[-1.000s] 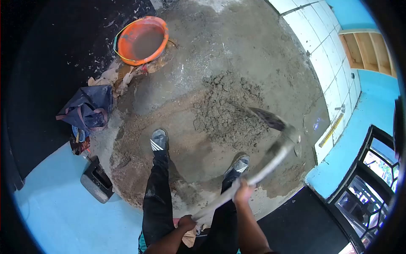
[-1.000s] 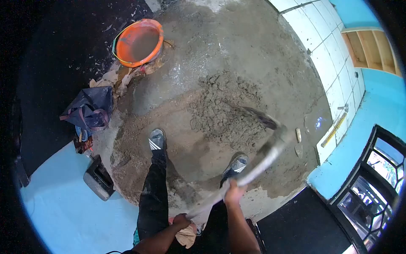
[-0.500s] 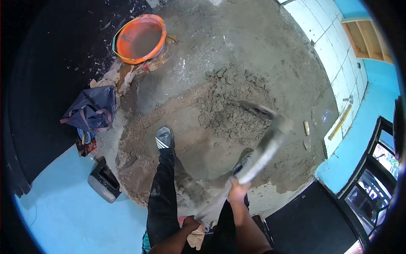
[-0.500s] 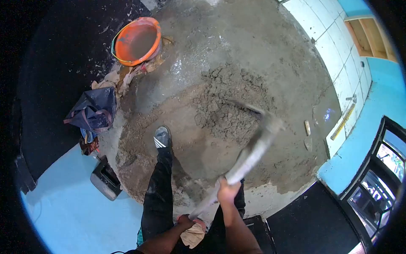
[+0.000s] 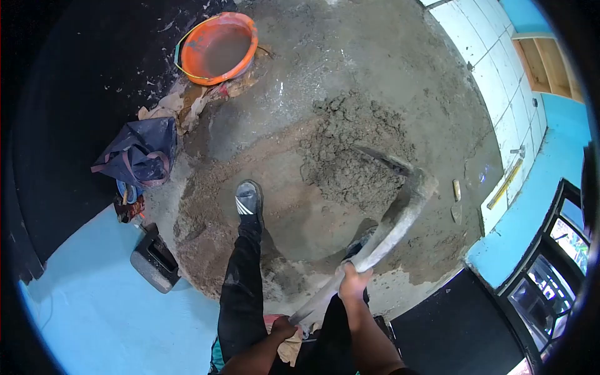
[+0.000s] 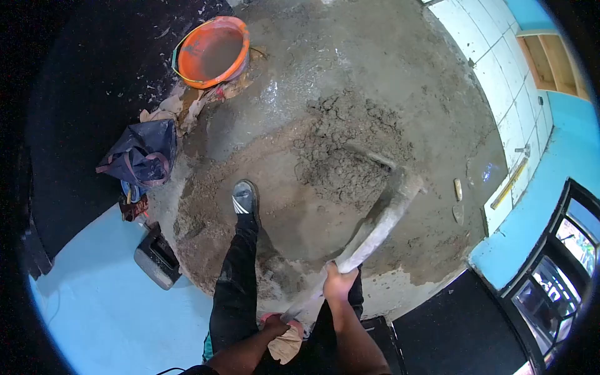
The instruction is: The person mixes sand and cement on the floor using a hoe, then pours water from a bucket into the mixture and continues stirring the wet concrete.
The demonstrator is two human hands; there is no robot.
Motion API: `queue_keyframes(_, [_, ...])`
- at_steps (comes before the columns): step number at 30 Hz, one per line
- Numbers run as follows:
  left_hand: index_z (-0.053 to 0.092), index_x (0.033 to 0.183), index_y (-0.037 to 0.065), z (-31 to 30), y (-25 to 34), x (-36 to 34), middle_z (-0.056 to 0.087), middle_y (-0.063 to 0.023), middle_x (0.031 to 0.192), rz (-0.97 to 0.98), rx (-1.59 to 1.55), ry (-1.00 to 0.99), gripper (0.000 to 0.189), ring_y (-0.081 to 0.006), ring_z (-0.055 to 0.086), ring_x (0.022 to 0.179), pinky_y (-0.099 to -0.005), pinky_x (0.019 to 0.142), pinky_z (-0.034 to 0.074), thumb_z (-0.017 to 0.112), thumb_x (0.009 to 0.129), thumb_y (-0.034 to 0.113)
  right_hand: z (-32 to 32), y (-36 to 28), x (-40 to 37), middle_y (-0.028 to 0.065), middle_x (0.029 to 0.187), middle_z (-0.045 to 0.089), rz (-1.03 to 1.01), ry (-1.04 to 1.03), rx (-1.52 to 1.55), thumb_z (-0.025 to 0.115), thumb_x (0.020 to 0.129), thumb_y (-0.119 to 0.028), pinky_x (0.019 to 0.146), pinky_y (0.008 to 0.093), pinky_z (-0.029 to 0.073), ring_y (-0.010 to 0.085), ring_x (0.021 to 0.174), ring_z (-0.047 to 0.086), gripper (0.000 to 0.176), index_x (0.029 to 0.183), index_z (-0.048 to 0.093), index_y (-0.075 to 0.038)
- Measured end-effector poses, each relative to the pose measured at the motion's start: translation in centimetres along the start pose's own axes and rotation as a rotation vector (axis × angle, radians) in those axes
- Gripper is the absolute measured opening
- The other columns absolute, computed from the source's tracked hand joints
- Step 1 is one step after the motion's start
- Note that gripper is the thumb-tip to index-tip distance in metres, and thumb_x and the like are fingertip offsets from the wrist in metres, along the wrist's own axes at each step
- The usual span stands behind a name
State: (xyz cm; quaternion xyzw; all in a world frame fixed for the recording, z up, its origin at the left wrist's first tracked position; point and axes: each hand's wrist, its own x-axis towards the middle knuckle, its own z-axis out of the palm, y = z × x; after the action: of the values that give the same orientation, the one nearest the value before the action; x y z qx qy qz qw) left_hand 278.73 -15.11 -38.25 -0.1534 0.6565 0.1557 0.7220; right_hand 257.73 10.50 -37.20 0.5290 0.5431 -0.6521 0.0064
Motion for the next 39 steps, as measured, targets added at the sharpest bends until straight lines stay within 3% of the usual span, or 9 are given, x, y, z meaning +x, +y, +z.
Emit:
queue_keyframes(7, [0.066, 0.105, 0.002, 2.0, -4.1, 4.3, 0.069, -0.0164, 0.101, -0.127, 0.218, -0.119, 0.047, -0.0308, 0.069, 0.087, -0.0386, 0.083, 0.054, 0.076, 0.069, 0.030, 3.2, 6.4, 6.9, 0.0095, 0.078, 0.061, 0.408, 0.033, -0.203, 0.059, 0.078, -0.013, 0.059, 0.0347, 0.047, 0.0215, 0.066, 0.059, 0.024, 0.095, 0.061, 0.005])
queue_keyframes(8, [0.067, 0.103, 0.003, -1.8, 1.0, -0.4, 0.069, -0.0167, 0.098, -0.341, 0.053, -0.223, 0.041, -0.0304, 0.068, 0.088, -0.0392, 0.083, 0.054, 0.074, 0.070, 0.027, 2.7, 5.5, 6.2, 0.0095, 0.077, 0.062, 0.354, 0.040, -0.169, 0.060, 0.078, -0.011, 0.061, 0.0351, 0.047, 0.0218, 0.065, 0.059, 0.023, 0.095, 0.061, 0.005])
queue_keyframes(9, [0.068, 0.100, 0.004, 1.1, -1.2, 0.0, 0.069, -0.0169, 0.097, -0.184, 0.112, 0.044, 0.040, -0.0305, 0.067, 0.091, -0.0408, 0.083, 0.053, 0.076, 0.069, 0.027, 2.3, 4.7, 5.5, 0.0095, 0.076, 0.062, 0.305, 0.051, -0.132, 0.062, 0.077, -0.010, 0.062, 0.0355, 0.047, 0.0222, 0.064, 0.059, 0.023, 0.095, 0.062, 0.004])
queue_keyframes(15, [0.064, 0.110, 0.006, -3.2, 3.9, 0.6, 0.068, -0.0180, 0.104, 0.082, 0.102, 0.089, 0.047, -0.0349, 0.065, 0.098, -0.0438, 0.086, 0.051, 0.074, 0.071, 0.031, -5.5, -0.2, 3.0, 0.0105, 0.088, 0.056, -0.013, 0.188, 0.110, 0.058, 0.076, -0.003, 0.057, 0.0331, 0.049, 0.0202, 0.070, 0.058, 0.038, 0.112, 0.047, 0.001])
queue_keyframes(20, [0.065, 0.111, 0.007, -6.3, 6.7, 1.5, 0.067, -0.0190, 0.107, 0.135, 0.170, 0.060, 0.040, -0.0359, 0.063, 0.101, -0.0430, 0.089, 0.050, 0.066, 0.074, 0.024, -5.4, 5.9, 16.6, 0.0094, 0.073, 0.058, 0.318, 0.229, -0.046, 0.057, 0.084, -0.017, 0.055, 0.0367, 0.046, 0.0209, 0.063, 0.057, 0.017, 0.090, 0.057, -0.001])
queue_keyframes(23, [0.066, 0.109, 0.007, -5.4, 7.3, 0.6, 0.067, -0.0192, 0.105, 0.076, 0.135, 0.003, 0.041, -0.0365, 0.063, 0.101, -0.0429, 0.088, 0.050, 0.066, 0.072, 0.024, -4.6, 2.4, 15.3, 0.0078, 0.069, 0.058, 0.390, 0.212, 0.036, 0.058, 0.082, -0.018, 0.054, 0.0356, 0.047, 0.0223, 0.056, 0.056, 0.016, 0.084, 0.059, -0.002])
queue_keyframes(33, [0.066, 0.108, 0.004, -3.9, 4.0, 1.9, 0.068, -0.0208, 0.103, 0.142, -0.026, 0.133, 0.049, -0.0358, 0.064, 0.099, -0.0410, 0.087, 0.051, 0.073, 0.067, 0.030, -1.9, 0.4, 6.1, 0.0161, 0.105, 0.057, -0.028, 0.165, -0.099, 0.065, 0.075, -0.007, 0.079, 0.0393, 0.049, 0.0253, 0.094, 0.057, 0.049, 0.117, 0.045, 0.007])
queue_keyframes(36, [0.066, 0.107, 0.003, -6.1, 7.0, 0.9, 0.067, -0.0217, 0.103, 0.061, -0.050, 0.089, 0.048, -0.0362, 0.064, 0.099, -0.0409, 0.086, 0.051, 0.073, 0.068, 0.029, 2.3, 3.3, 16.9, 0.0105, 0.069, 0.064, 0.303, 0.029, -0.233, 0.063, 0.080, -0.028, 0.064, 0.0373, 0.046, 0.0259, 0.061, 0.058, 0.033, 0.077, 0.064, 0.004])
queue_keyframes(39, [0.066, 0.108, 0.003, -6.6, 7.4, -0.9, 0.067, -0.0215, 0.104, -0.065, -0.037, 0.102, 0.046, -0.0359, 0.064, 0.100, -0.0417, 0.086, 0.051, 0.071, 0.070, 0.028, 3.1, 0.4, 14.5, 0.0078, 0.067, 0.059, 0.369, 0.006, -0.060, 0.059, 0.080, -0.020, 0.056, 0.0354, 0.046, 0.0211, 0.056, 0.056, 0.021, 0.076, 0.062, 0.000])
